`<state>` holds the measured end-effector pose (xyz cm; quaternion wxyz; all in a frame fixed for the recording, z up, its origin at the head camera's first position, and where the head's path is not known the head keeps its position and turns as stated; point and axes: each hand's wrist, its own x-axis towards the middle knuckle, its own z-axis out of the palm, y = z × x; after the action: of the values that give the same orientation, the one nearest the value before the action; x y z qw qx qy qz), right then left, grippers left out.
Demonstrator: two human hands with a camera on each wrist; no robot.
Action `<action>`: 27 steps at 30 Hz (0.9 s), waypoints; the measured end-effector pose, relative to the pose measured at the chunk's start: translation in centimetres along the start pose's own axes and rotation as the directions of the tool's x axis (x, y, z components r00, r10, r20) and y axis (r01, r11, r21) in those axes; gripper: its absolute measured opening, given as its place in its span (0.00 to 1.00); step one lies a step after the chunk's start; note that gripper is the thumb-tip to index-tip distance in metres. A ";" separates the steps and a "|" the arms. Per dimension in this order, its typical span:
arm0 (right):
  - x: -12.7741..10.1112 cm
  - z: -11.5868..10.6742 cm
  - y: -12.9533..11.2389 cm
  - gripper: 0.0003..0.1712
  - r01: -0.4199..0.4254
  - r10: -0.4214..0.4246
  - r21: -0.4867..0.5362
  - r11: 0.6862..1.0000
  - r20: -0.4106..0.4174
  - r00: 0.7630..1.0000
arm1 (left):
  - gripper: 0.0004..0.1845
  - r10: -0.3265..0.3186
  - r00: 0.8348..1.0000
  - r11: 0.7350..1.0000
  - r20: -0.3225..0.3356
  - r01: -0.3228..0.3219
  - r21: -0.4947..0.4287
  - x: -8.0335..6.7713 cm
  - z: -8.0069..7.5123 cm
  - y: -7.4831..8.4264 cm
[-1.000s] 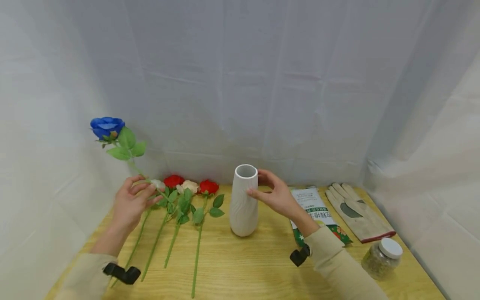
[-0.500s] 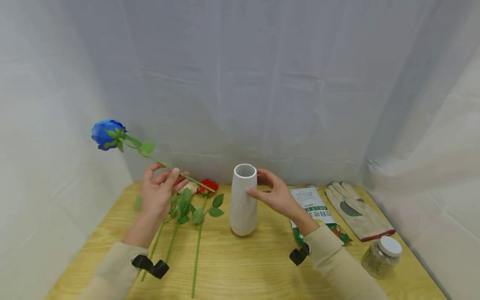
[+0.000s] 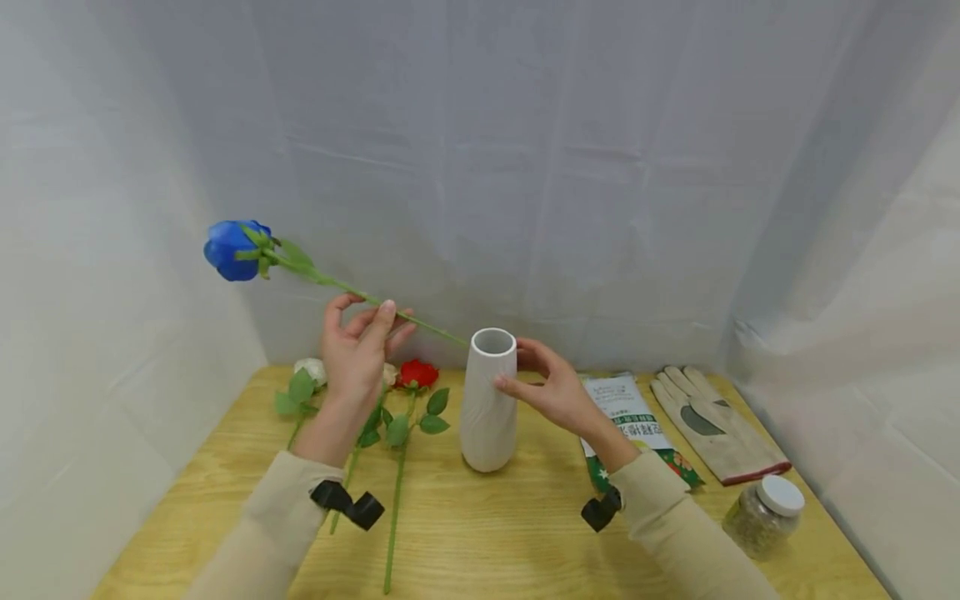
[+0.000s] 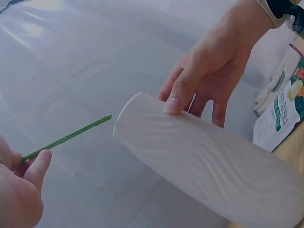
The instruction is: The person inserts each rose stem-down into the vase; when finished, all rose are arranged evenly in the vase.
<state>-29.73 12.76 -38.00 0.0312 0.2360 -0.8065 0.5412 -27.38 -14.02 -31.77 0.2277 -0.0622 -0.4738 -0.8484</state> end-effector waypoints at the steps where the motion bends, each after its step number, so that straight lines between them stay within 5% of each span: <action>1: 0.0 0.0 0.0 0.39 -0.003 0.003 0.003 1.000 0.000 1.000 | 0.15 0.005 1.000 1.000 -0.001 -0.005 0.002 0.0 0.4 0.0; 16: 0.1 0.1 0.0 0.38 0.013 -0.013 0.018 1.000 0.004 1.000 | 0.20 0.074 0.993 0.992 0.089 -0.083 0.093 -0.8 2.8 -2.0; 27: 0.0 -0.1 0.1 0.38 0.033 -0.033 -0.001 0.999 0.004 0.999 | 0.34 0.172 0.949 0.916 0.263 -0.252 0.311 -1.3 3.5 -3.4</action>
<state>-29.83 12.91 -38.03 0.0387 0.2506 -0.8027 0.5398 -28.10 -9.15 -32.98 0.2697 -0.1709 -0.6269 -0.7107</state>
